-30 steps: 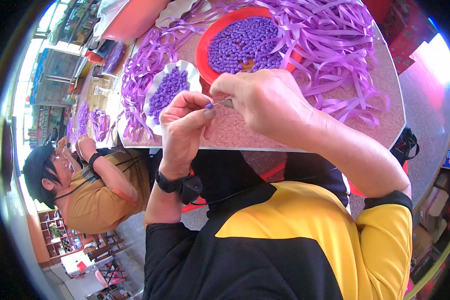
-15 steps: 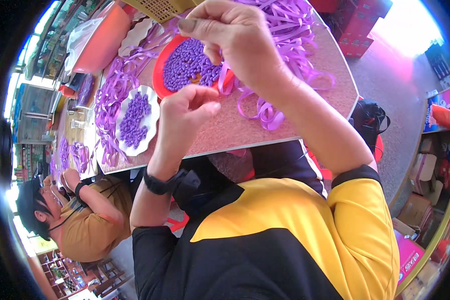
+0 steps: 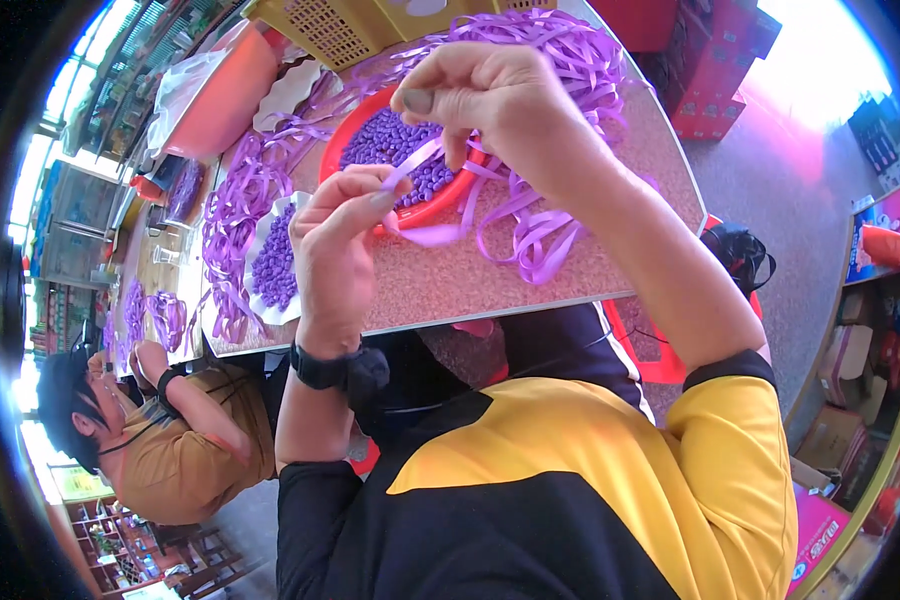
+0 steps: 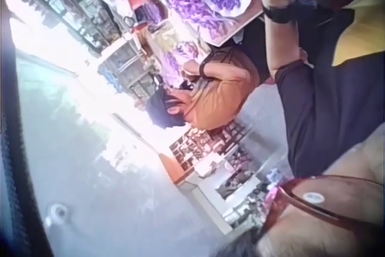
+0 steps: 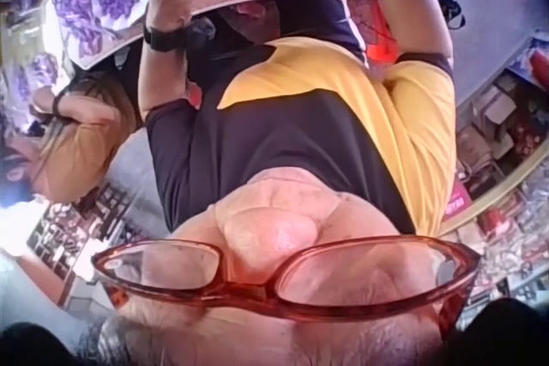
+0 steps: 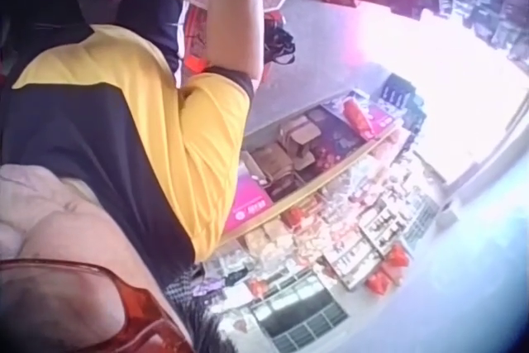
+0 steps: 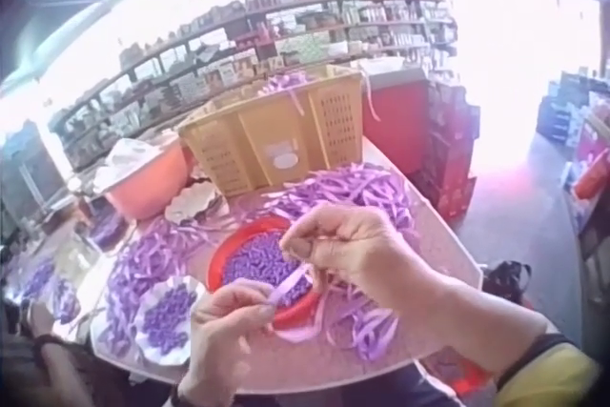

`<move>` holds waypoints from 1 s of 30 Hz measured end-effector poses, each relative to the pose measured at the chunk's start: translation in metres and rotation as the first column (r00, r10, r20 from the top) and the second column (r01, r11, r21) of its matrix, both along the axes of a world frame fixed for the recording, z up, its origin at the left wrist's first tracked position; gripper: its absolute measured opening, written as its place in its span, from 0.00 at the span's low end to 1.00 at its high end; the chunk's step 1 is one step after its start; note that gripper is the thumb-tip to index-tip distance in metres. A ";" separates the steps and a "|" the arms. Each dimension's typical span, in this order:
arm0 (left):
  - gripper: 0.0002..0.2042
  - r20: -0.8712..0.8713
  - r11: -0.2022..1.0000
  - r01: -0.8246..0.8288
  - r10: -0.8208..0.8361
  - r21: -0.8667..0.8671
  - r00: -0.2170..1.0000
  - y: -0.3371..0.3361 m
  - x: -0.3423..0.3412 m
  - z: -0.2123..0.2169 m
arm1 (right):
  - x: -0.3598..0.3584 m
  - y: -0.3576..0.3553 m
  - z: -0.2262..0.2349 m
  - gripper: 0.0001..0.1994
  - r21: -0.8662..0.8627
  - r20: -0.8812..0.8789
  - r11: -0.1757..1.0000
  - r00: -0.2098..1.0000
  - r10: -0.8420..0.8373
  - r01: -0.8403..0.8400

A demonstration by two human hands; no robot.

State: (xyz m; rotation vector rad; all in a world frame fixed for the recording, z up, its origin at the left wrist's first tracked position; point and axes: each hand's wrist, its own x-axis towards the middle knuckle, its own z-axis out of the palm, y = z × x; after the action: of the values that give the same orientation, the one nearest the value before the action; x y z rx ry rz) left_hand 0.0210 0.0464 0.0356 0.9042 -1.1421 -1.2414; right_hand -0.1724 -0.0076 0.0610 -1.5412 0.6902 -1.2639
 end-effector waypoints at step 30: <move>0.12 -0.321 0.994 0.105 -0.105 -0.017 0.941 0.066 0.077 -0.040 | -0.067 -0.114 -0.061 0.10 0.127 0.113 0.856 0.850 -0.514 0.501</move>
State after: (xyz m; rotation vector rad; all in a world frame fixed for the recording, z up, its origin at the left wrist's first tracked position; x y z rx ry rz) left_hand 0.0978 0.1121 -0.0047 0.6169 -0.9369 -1.4172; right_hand -0.2390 -0.1216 -0.0005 -1.2100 1.0951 -1.6891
